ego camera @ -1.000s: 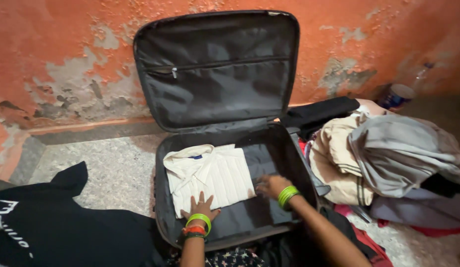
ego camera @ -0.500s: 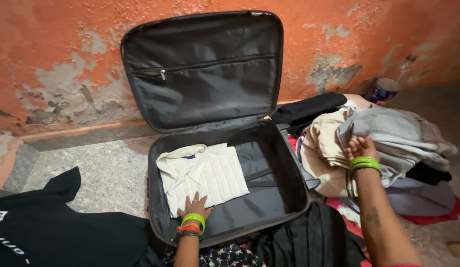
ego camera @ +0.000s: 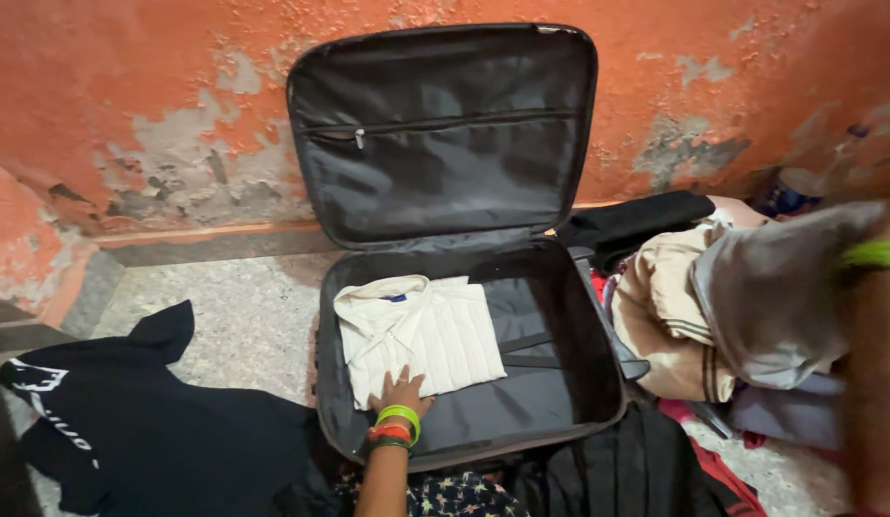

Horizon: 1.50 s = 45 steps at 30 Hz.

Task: The person folds a white shirt and a pair of light grey trousers by hand and places them into an open suitcase. The person smooths and adjusts the garments to fit neatly inside the luggage.

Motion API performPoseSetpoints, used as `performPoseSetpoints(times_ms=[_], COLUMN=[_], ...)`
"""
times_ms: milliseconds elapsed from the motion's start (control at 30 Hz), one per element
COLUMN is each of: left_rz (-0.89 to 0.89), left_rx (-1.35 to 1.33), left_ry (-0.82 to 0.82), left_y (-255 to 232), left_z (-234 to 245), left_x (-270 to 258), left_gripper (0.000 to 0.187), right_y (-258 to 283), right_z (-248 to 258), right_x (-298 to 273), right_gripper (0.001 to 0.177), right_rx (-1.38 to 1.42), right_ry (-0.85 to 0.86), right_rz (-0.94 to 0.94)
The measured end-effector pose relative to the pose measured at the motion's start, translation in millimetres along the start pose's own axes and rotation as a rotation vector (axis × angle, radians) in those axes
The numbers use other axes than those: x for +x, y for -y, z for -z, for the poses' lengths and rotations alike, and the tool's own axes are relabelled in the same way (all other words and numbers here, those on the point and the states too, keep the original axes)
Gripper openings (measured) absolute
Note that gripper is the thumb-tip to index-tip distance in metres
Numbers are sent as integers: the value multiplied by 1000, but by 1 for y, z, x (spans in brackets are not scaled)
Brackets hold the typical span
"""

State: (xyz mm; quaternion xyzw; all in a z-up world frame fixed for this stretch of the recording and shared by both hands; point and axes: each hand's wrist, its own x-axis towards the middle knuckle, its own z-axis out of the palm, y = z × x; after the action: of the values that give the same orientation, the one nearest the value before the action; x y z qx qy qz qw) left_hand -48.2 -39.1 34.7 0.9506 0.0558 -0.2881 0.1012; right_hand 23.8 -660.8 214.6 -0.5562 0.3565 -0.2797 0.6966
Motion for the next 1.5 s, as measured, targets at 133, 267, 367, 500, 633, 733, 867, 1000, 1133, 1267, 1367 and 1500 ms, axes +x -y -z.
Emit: performPoseSetpoints(times_ms=[133,267,367,500,633,733,867,1000,1133,1267,1367,1500], left_rz=[-7,-9,-20,-23,-58,16,172,177,250,177,83,14], left_rx=[-10,-22,-93,-302,-607,-806,-793,-613,-596,-673,-650,-643], left_ry=[14,-5,-88,-404,-716,-1028,-803,-710,-789,-788,-836,-901], left_y=[0,2,6,18,32,37,40,30,22,18,13,3], left_z=[-1,-5,-15,-22,-28,-30,-28,-14,3,18,23,20], left_x=[4,10,15,25,38,50,53,37,13,-3,-5,-1], left_gripper=[64,63,57,43,41,48,58,57,53,64,71,84], right_y=[36,99,157,175,71,-48,-160,-206,-214,-195,-177,-166], right_z=[12,9,-27,-113,-171,-156,-126,-110,-103,-100,-98,-91], right_x=[12,-11,-66,-177,-305,-383,-399,-374,-375,-391,-398,-405], right_gripper=[24,24,25,26,28,24,30,30,35,34,33,28], right_rx=[39,97,106,48,-348,-972,-1247,-1068,-1101,-1162,-1109,-885], right_ry=[-30,28,223,763,1432,1487,1381,1412,1398,1339,1353,1407], right_rz=[146,425,655,857,781,822,671,342,383,468,520,664])
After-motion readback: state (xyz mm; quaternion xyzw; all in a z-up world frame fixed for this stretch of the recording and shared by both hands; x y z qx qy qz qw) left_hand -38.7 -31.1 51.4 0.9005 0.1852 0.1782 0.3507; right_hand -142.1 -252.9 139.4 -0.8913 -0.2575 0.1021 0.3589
